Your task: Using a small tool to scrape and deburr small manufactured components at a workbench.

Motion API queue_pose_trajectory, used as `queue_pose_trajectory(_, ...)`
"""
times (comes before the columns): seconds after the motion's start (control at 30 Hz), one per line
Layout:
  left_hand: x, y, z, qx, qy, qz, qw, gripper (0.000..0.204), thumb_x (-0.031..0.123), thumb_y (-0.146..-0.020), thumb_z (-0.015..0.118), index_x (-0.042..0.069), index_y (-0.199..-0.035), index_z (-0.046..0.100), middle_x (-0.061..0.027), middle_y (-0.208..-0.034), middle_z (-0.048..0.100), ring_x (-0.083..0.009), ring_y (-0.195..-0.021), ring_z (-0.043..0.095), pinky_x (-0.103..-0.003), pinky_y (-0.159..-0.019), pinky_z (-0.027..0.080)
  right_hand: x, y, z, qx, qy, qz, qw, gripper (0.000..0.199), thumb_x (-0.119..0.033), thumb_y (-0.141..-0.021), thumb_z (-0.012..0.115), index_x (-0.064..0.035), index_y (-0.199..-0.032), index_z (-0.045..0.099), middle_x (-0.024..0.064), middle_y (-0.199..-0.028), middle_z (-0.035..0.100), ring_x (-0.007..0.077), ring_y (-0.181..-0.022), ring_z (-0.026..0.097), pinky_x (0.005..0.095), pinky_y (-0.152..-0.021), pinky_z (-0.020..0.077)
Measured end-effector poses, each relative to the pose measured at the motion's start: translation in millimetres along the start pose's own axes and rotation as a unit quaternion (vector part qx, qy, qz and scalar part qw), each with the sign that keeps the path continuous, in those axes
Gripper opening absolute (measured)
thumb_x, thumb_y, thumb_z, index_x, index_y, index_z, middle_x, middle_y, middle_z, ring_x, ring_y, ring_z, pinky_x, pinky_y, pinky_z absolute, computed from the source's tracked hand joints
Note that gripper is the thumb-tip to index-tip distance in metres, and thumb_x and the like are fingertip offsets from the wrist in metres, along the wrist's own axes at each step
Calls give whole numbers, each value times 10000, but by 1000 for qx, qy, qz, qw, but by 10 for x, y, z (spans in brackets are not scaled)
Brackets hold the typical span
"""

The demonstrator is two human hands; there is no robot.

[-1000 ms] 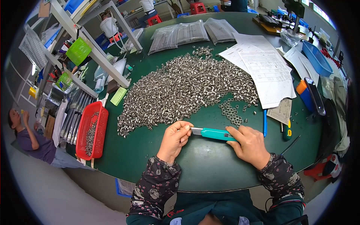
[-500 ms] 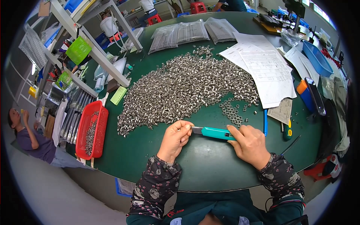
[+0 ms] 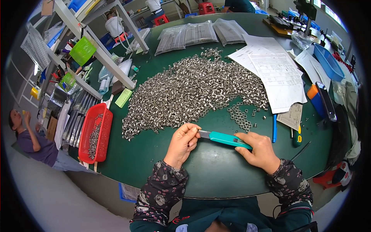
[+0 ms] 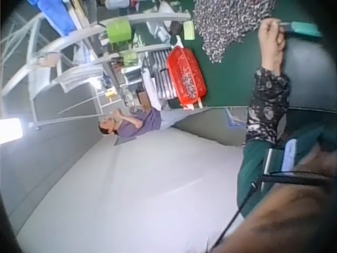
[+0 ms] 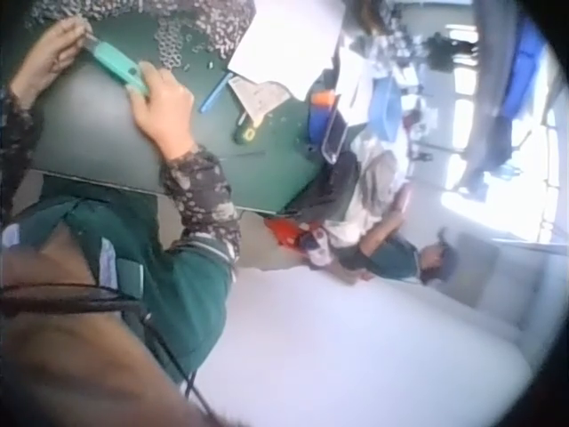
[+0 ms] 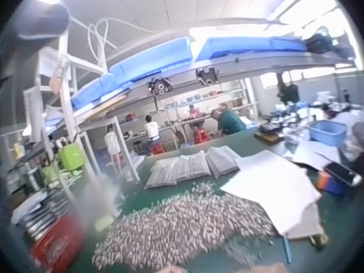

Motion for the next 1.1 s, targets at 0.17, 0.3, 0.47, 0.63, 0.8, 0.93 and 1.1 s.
queue_pose_trajectory(0.17,14,4,17,-6,18,6,1000,118,118,-872,461,19,-901,519,-14,-679,506,-17,-437,341,-141,-345,239,25,-4,37,-23,-38,22,999,286,-219,-706,620,-75,-952,593,104,-673,555,276,-564,542,357,-509,428)
queue_pose_trajectory(0.3,-7,-3,-7,-16,9,7,1000,116,118,-872,465,18,-896,520,-11,-668,507,-14,-433,343,-142,-344,236,93,3,107,-45,-75,37,995,272,-257,-747,583,-78,-950,597,123,-705,572,296,-612,554,371,-549,436)
queue_pose_trajectory(0.47,-28,1,1,-10,9,0,1000,122,130,-869,477,16,-879,520,-2,-648,498,-6,-427,337,-135,-348,235,116,14,130,-65,-90,55,992,268,-278,-779,545,-83,-954,597,130,-715,575,307,-645,556,382,-570,435)
queue_pose_trajectory(0.63,-40,12,4,-9,11,2,1000,126,138,-868,485,17,-862,520,9,-630,483,-1,-425,334,-130,-354,238,78,9,94,-54,-58,55,995,257,-280,-777,551,-99,-953,599,121,-706,571,301,-623,553,381,-547,430)
queue_pose_trajectory(0.8,-50,15,0,1,9,1,1000,140,149,-873,477,18,-845,517,14,-605,470,-2,-415,324,-133,-357,240,46,17,64,-40,-26,53,997,250,-282,-772,560,-111,-950,600,102,-670,550,287,-584,542,377,-513,419)
queue_pose_trajectory(0.93,-49,16,-11,12,-4,2,1000,146,153,-874,476,19,-834,518,15,-605,467,-3,-415,322,-133,-359,238,15,13,46,-22,2,39,999,242,-272,-765,571,-120,-951,599,88,-634,518,276,-550,525,374,-491,407)
queue_pose_trajectory(1.1,-42,10,-10,24,-23,4,999,171,187,-870,485,30,-806,508,10,-583,454,-6,-396,303,-138,-340,214,-7,8,25,-7,18,23,1000,241,-259,-754,585,-113,-945,598,81,-620,501,266,-541,519,367,-482,402)
Point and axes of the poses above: each hand's wrist, its own y-axis away from the middle knuckle, its own z-axis out of the palm, x = y × z, the point moved 8 cm from there along -y, towards the middle knuckle
